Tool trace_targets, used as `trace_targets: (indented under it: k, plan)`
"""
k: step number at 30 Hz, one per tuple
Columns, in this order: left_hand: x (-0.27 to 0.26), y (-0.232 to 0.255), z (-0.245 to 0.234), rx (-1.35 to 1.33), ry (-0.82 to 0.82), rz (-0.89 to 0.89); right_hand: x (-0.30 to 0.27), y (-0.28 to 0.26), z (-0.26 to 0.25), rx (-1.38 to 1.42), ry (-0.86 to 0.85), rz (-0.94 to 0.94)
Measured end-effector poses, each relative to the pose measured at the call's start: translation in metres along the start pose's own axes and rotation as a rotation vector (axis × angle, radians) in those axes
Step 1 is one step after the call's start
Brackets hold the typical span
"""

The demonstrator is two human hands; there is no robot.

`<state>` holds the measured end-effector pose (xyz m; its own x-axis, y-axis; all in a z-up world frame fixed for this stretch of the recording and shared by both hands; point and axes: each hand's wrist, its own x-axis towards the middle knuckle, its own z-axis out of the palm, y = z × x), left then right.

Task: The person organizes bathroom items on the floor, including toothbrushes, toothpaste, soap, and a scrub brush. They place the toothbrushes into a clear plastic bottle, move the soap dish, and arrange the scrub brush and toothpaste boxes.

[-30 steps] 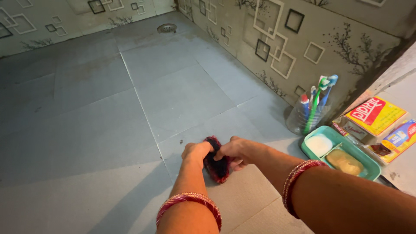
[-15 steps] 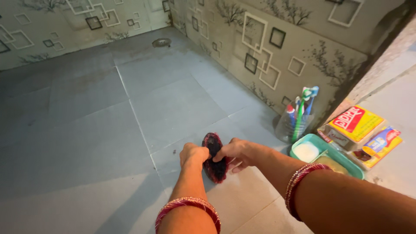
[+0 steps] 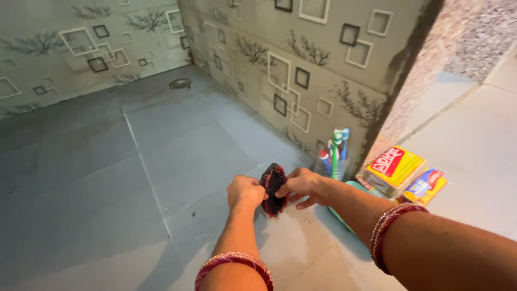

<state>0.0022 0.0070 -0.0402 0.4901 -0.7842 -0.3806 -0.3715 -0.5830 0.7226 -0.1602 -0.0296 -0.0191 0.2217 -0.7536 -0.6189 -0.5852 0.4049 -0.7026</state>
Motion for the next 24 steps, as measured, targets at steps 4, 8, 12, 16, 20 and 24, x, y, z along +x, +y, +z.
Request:
trace_targets:
  k: [4,8,12,16,20,24]
  plan:
    - [-0.016,0.020,0.015,0.016,-0.082,0.041,-0.011,0.009,-0.023,0.025,0.037,0.024]
    - [-0.020,0.032,0.036,-0.089,-0.147,-0.017,-0.017,0.025,-0.048,-0.035,0.034,0.021]
    - [-0.020,0.031,0.059,-0.106,-0.216,-0.016,-0.016,0.043,-0.073,-0.052,0.022,-0.007]
    - [-0.013,0.029,0.086,-0.093,-0.246,-0.052,-0.012,0.060,-0.089,-0.012,-0.013,-0.036]
    - [-0.001,0.022,0.109,-0.157,-0.307,-0.085,-0.012,0.069,-0.095,-0.036,0.003,-0.013]
    - [0.003,0.024,0.124,-0.287,-0.353,-0.123,-0.010,0.076,-0.100,-0.088,0.008,0.017]
